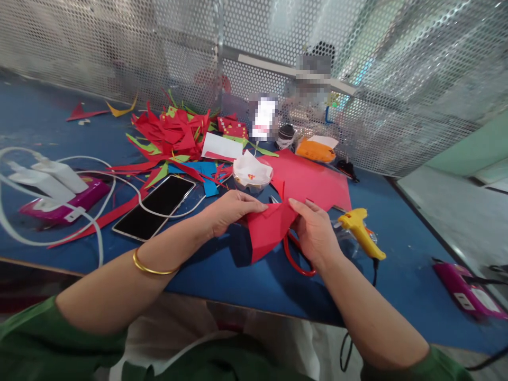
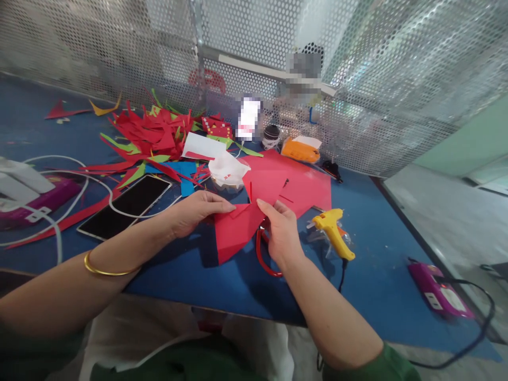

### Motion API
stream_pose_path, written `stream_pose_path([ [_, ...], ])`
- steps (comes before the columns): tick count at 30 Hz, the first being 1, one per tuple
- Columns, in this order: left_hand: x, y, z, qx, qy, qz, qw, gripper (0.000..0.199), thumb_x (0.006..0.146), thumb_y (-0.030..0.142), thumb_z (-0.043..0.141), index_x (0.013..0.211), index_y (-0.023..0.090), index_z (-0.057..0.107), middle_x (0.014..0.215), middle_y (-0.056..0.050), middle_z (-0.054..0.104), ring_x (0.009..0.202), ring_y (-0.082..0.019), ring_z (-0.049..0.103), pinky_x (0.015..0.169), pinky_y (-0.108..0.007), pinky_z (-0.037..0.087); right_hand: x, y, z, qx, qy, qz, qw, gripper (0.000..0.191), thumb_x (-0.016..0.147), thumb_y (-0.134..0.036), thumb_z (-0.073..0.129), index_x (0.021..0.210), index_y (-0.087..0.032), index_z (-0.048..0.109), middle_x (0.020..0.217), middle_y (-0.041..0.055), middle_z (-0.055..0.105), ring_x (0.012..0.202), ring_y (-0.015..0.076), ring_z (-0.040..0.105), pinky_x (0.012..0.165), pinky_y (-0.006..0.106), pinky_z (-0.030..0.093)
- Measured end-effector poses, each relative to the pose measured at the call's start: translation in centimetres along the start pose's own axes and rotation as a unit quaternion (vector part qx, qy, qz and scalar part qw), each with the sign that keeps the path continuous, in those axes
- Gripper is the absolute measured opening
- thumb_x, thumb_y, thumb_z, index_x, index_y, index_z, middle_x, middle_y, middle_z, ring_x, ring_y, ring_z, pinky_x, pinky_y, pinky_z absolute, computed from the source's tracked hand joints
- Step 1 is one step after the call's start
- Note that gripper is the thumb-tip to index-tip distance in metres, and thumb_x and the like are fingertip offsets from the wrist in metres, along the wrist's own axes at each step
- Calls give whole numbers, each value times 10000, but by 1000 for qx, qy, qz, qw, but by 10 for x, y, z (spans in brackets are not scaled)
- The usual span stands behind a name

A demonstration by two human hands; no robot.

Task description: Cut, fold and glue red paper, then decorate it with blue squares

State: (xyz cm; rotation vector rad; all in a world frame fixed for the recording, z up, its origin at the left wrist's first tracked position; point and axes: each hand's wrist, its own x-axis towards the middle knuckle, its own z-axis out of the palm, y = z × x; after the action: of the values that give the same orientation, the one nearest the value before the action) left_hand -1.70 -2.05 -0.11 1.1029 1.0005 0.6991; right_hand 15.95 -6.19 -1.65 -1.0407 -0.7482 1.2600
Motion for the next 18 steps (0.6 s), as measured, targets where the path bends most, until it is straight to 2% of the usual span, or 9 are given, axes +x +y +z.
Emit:
stream_pose_path([
  [2,1,-1,1,8,8,14,1000,110,699,265,766,657,164,777,658,-76,725,559,-144,608,569,-256,475,-2,1,2,-8,-19,39,999,221,670,-328,849,792,-182,737,711,17,766,617,194,696,641,340,559],
  [5,1,-1,4,27,2,34,999,110,730,231,729,644,182,778,690,-79,741,594,-144,627,599,-252,490,-4,3,3,-25,-6,67,997,255,619,-307,886,753,-177,713,665,18,752,588,195,692,634,338,569],
  [10,1,-5,6,72,-20,21,997,151,695,316,783,606,196,762,623,-51,707,550,-126,586,531,-223,431,-6,5,4,-25,24,43,999,244,604,-250,880,730,-199,678,681,6,761,562,178,676,583,314,566],
  [13,1,-9,7,71,-20,11,997,136,672,310,797,602,199,760,648,-59,727,574,-139,610,564,-238,453,-8,5,7,-24,23,26,999,218,630,-240,857,765,-215,688,691,-8,762,576,173,678,557,296,556],
  [18,1,-13,9,71,-9,31,997,152,654,311,813,566,211,739,655,-62,737,587,-149,617,587,-254,469,-10,6,9,-23,20,24,999,180,644,-224,836,731,-217,680,672,-11,754,551,162,664,550,293,553],
])
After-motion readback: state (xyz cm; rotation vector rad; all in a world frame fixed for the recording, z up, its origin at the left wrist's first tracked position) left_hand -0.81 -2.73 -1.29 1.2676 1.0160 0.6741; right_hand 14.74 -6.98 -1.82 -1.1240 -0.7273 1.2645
